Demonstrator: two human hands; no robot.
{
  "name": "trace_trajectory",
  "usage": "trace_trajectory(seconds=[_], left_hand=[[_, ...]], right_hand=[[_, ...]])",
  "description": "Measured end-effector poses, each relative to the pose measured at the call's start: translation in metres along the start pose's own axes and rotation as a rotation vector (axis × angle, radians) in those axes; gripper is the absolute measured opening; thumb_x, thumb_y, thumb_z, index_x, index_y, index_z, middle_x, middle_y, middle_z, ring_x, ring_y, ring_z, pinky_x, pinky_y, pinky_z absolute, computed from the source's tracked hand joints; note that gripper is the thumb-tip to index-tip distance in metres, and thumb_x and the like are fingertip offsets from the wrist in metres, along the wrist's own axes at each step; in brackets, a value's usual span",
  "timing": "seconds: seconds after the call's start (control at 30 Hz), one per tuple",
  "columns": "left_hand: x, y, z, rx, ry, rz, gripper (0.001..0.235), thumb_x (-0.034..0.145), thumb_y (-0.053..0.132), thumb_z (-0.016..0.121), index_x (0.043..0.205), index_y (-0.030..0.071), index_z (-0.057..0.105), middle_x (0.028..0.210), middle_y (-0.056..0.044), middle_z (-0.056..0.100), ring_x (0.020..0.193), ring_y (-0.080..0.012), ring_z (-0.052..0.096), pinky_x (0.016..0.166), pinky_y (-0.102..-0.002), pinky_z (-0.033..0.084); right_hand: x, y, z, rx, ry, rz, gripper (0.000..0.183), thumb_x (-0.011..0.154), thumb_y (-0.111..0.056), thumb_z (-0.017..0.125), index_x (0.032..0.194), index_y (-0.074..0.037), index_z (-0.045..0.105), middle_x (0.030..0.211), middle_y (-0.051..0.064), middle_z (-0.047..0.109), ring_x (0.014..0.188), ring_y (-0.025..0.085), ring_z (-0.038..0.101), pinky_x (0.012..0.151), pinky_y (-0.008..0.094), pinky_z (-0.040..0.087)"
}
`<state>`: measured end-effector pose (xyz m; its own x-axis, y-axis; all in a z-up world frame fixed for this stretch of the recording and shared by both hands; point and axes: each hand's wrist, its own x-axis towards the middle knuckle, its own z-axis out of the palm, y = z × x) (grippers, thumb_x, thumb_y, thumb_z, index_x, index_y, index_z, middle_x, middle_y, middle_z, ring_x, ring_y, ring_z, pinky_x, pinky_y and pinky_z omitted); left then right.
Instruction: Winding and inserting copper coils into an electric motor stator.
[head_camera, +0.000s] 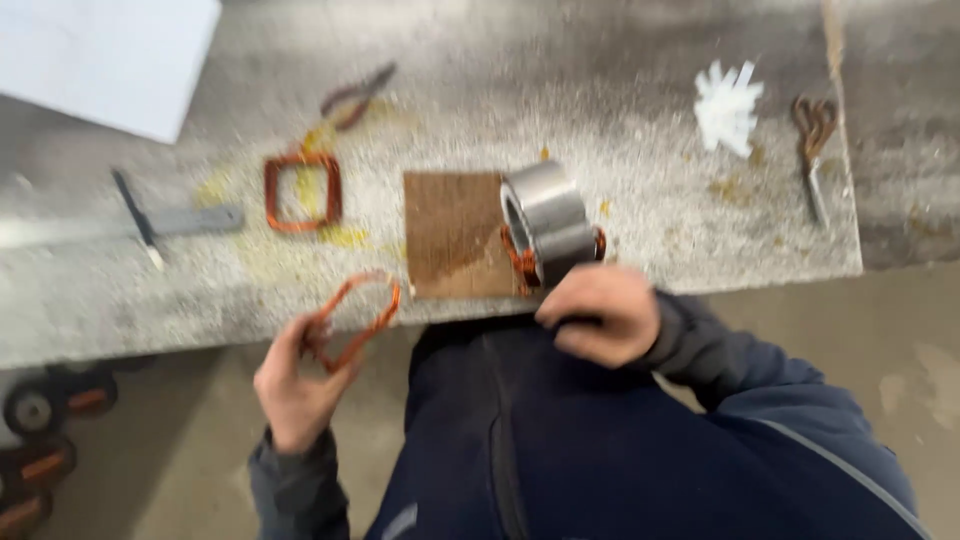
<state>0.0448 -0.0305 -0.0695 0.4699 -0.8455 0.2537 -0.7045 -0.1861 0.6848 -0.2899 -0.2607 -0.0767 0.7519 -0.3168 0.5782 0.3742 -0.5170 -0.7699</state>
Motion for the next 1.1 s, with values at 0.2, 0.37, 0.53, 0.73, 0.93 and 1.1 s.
trace_trajectory(seconds=[0.2,0.37,0.53,0.73,0.93,1.1], left_hand=[[0.013,0.012,0.028,-0.046,-0.159,0.000,0.064,0.074,0.013,0.096,0.129,0.003,0.063,0.104,-0.010,0.069,0.083,-0.0186,0.067,0.074,-0.031,0.057],[0.037,0.012,0.042,-0.043,-0.256,0.157,0.068,0.081,0.020,0.097,0.137,0.005,0.061,0.123,-0.013,0.069,0.099,-0.0259,0.073,0.085,-0.035,0.059],[0.032,0.019,0.066,0.002,-0.263,0.198,0.063,0.085,0.023,0.094,0.134,0.006,0.060,0.121,-0.010,0.068,0.111,-0.0304,0.070,0.092,-0.037,0.057],[0.033,0.023,0.084,-0.089,-0.195,0.211,0.059,0.086,0.021,0.090,0.132,0.003,0.057,0.119,-0.013,0.066,0.106,-0.0316,0.068,0.088,-0.038,0.054],[0.016,0.016,0.123,-0.001,-0.107,0.111,0.061,0.089,0.027,0.089,0.137,0.006,0.059,0.114,-0.011,0.067,0.104,-0.0282,0.067,0.085,-0.038,0.052],[0.028,0.014,0.138,-0.139,-0.097,0.114,0.055,0.087,0.023,0.083,0.134,0.006,0.059,0.118,-0.008,0.065,0.105,-0.0246,0.066,0.086,-0.037,0.051]], right_hand=[[-0.077,0.007,-0.009,-0.203,0.426,0.307,0.013,0.108,-0.007,0.062,0.109,0.005,0.066,0.094,0.015,0.070,0.078,0.023,0.070,0.068,0.031,0.057],[-0.118,0.034,-0.026,-0.152,0.603,0.498,0.028,0.116,-0.018,0.071,0.115,0.008,0.062,0.095,0.017,0.064,0.079,0.021,0.069,0.070,0.033,0.058],[-0.121,0.065,-0.058,-0.077,0.623,0.638,0.032,0.117,-0.021,0.075,0.118,0.009,0.063,0.097,0.015,0.066,0.077,0.021,0.068,0.067,0.032,0.056],[-0.127,0.129,-0.098,-0.058,0.274,0.753,0.022,0.120,-0.006,0.077,0.114,0.012,0.066,0.102,0.016,0.069,0.085,0.019,0.059,0.077,0.033,0.045],[-0.092,0.170,-0.116,-0.035,-0.174,0.571,0.022,0.115,-0.008,0.079,0.117,0.008,0.065,0.098,0.014,0.069,0.081,0.021,0.061,0.075,0.034,0.047],[-0.054,0.172,-0.102,-0.052,-0.448,0.407,0.025,0.110,-0.009,0.082,0.120,0.005,0.064,0.094,0.013,0.068,0.077,0.024,0.064,0.073,0.035,0.050]])
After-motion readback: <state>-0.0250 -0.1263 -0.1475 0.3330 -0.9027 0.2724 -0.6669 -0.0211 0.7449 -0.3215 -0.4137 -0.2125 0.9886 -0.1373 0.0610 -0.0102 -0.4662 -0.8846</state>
